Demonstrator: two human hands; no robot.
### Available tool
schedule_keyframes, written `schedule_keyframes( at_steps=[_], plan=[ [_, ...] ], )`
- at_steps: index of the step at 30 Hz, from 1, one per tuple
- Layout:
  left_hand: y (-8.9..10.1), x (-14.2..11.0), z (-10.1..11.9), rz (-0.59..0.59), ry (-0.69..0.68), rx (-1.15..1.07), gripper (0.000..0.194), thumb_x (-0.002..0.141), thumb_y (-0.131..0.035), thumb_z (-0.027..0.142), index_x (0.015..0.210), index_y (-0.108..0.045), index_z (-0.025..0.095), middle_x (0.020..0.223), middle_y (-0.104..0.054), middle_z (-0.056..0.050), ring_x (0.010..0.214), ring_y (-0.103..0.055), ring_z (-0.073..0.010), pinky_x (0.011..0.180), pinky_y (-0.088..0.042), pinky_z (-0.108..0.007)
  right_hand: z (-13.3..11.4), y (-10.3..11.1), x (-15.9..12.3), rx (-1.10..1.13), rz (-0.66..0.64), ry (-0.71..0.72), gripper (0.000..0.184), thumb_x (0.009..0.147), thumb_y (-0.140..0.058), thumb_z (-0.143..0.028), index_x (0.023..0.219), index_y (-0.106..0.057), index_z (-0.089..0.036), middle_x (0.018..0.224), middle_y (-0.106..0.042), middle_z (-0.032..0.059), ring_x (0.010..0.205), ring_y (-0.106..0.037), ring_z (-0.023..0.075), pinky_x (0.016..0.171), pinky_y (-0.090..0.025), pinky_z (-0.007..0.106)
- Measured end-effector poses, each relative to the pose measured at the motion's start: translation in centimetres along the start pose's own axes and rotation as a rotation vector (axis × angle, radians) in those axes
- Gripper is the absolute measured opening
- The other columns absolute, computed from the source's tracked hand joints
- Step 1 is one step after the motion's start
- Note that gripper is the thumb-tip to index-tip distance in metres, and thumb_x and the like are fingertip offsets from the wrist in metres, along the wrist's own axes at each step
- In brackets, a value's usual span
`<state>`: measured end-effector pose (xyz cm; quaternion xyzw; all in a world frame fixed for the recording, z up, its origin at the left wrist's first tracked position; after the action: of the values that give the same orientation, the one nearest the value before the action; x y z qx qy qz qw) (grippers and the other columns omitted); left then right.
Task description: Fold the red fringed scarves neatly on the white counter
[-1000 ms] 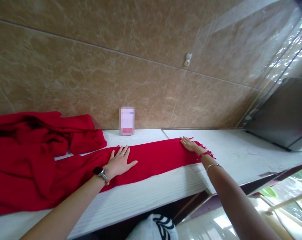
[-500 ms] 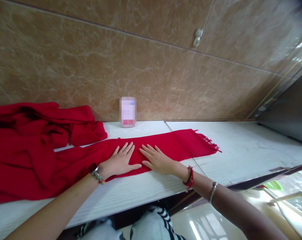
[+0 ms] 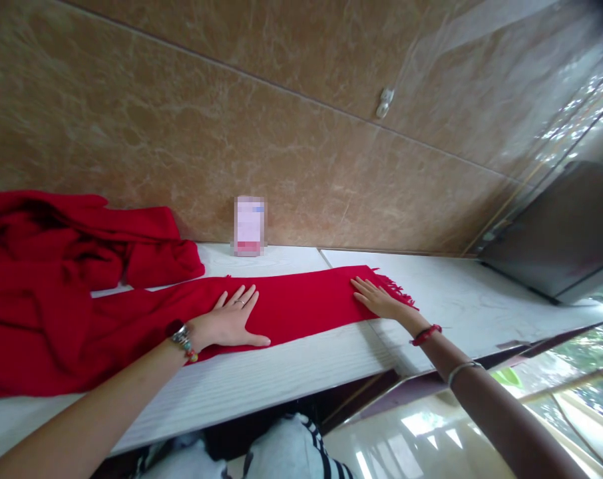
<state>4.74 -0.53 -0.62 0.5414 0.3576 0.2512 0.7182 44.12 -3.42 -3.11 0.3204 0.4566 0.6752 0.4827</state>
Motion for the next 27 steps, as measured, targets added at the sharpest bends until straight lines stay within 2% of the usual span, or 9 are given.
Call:
schedule_keyframes(
  at_steps=[3, 7, 9, 11, 14, 17, 21, 24, 27],
  plan=[
    [0.1, 0.0, 0.1, -0.009, 0.005, 0.002, 0.108, 0.062, -0.039, 0.076, 0.141, -0.007, 0.011, 0.146, 0.003, -0.011, 0.134, 0.004, -0.0289, 0.106, -0.004, -0.045, -1.7, 2.1, 1.6, 0.075, 0.04, -0.02, 0.037, 0.092, -0.031, -0.019, 0.125, -0.047, -0.02, 0.141, -0.031, 0.0145, 0.13, -0.022, 0.031, 0.094, -0.032, 0.058],
    [0.1, 0.1, 0.0, 0.003, 0.012, 0.004, 0.108, 0.062, -0.04, 0.076, 0.141, -0.008, 0.012, 0.146, 0.001, -0.012, 0.134, 0.003, -0.0303, 0.105, -0.005, -0.048, -8.4, 5.9, 5.0, 0.308, 0.144, 0.095, 0.049, 0.094, -0.023, -0.036, 0.14, -0.019, -0.022, 0.145, -0.021, 0.0107, 0.133, -0.015, 0.0247, 0.101, -0.027, 0.051],
    [-0.1, 0.1, -0.2, 0.007, 0.02, 0.003, 0.107, 0.062, -0.04, 0.076, 0.141, -0.007, 0.013, 0.146, 0.001, -0.011, 0.134, 0.002, -0.0307, 0.105, -0.005, -0.048, -11.2, 6.7, 6.3, 0.38, 0.114, 0.195, 0.052, 0.093, -0.02, -0.042, 0.141, -0.014, -0.022, 0.146, -0.019, 0.0087, 0.133, -0.013, 0.023, 0.103, -0.024, 0.05],
    [-0.2, 0.2, -0.4, 0.01, 0.021, 0.004, 0.107, 0.062, -0.04, 0.076, 0.142, -0.007, 0.014, 0.146, 0.001, -0.011, 0.134, 0.003, -0.0303, 0.105, -0.004, -0.047, -11.9, 6.3, 6.8, 0.403, 0.082, 0.24, 0.052, 0.093, -0.019, -0.044, 0.141, -0.014, -0.023, 0.146, -0.019, 0.0076, 0.133, -0.012, 0.0221, 0.103, -0.023, 0.05],
    [-0.4, 0.2, -0.6, 0.014, 0.013, -0.003, 0.107, 0.062, -0.041, 0.077, 0.142, -0.007, 0.014, 0.146, 0.001, -0.01, 0.134, 0.003, -0.0304, 0.106, -0.004, -0.047, -8.8, 3.9, 6.5, 0.363, 0.046, 0.146, 0.05, 0.094, -0.018, -0.041, 0.141, -0.016, -0.023, 0.146, -0.019, 0.0084, 0.133, -0.013, 0.0227, 0.102, -0.023, 0.052],
    [-0.3, 0.2, -0.5, -0.003, 0.017, -0.012, 0.109, 0.061, -0.041, 0.077, 0.141, -0.005, 0.012, 0.146, 0.003, -0.011, 0.134, 0.004, -0.0307, 0.105, -0.004, -0.048, -2.9, 0.8, 5.5, 0.289, -0.001, -0.042, 0.048, 0.094, -0.02, -0.035, 0.14, -0.02, -0.023, 0.146, -0.02, 0.0088, 0.133, -0.013, 0.024, 0.102, -0.021, 0.054],
    [0.0, 0.1, -0.2, -0.021, 0.024, -0.017, 0.11, 0.061, -0.041, 0.076, 0.141, -0.004, 0.011, 0.145, 0.004, -0.011, 0.134, 0.004, -0.0308, 0.105, -0.005, -0.049, 4.0, -2.4, 3.8, 0.303, -0.075, -0.259, 0.049, 0.094, -0.015, -0.032, 0.14, -0.022, -0.016, 0.145, -0.022, 0.0115, 0.133, -0.016, 0.0218, 0.103, -0.024, 0.047],
    [0.2, 0.0, -0.1, -0.041, 0.029, -0.013, 0.11, 0.061, -0.041, 0.076, 0.141, -0.003, 0.011, 0.145, 0.006, -0.011, 0.134, 0.005, -0.0304, 0.105, -0.004, -0.048, 6.4, -3.3, 2.9, 0.282, -0.103, -0.374, 0.049, 0.093, -0.013, -0.032, 0.138, -0.027, -0.017, 0.143, -0.026, 0.0128, 0.131, -0.021, 0.0234, 0.101, -0.027, 0.05],
    [0.3, -0.1, 0.0, -0.039, 0.026, -0.008, 0.11, 0.061, -0.039, 0.078, 0.141, -0.004, 0.011, 0.145, 0.005, -0.01, 0.134, 0.006, -0.0297, 0.106, -0.003, -0.047, 6.1, -2.3, 3.0, 0.256, -0.051, -0.418, 0.049, 0.093, -0.014, -0.031, 0.137, -0.029, -0.018, 0.143, -0.025, 0.0142, 0.131, -0.021, 0.0281, 0.099, -0.024, 0.058]
  ],
)
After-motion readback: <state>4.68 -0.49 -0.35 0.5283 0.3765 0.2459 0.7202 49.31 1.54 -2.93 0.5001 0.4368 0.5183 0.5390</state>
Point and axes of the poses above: each hand's wrist, its own x-axis towards the middle knuckle, its own y-axis out of the back of the hand, z = x × y, the point moved 1 cm from there along x, towards the middle knuckle
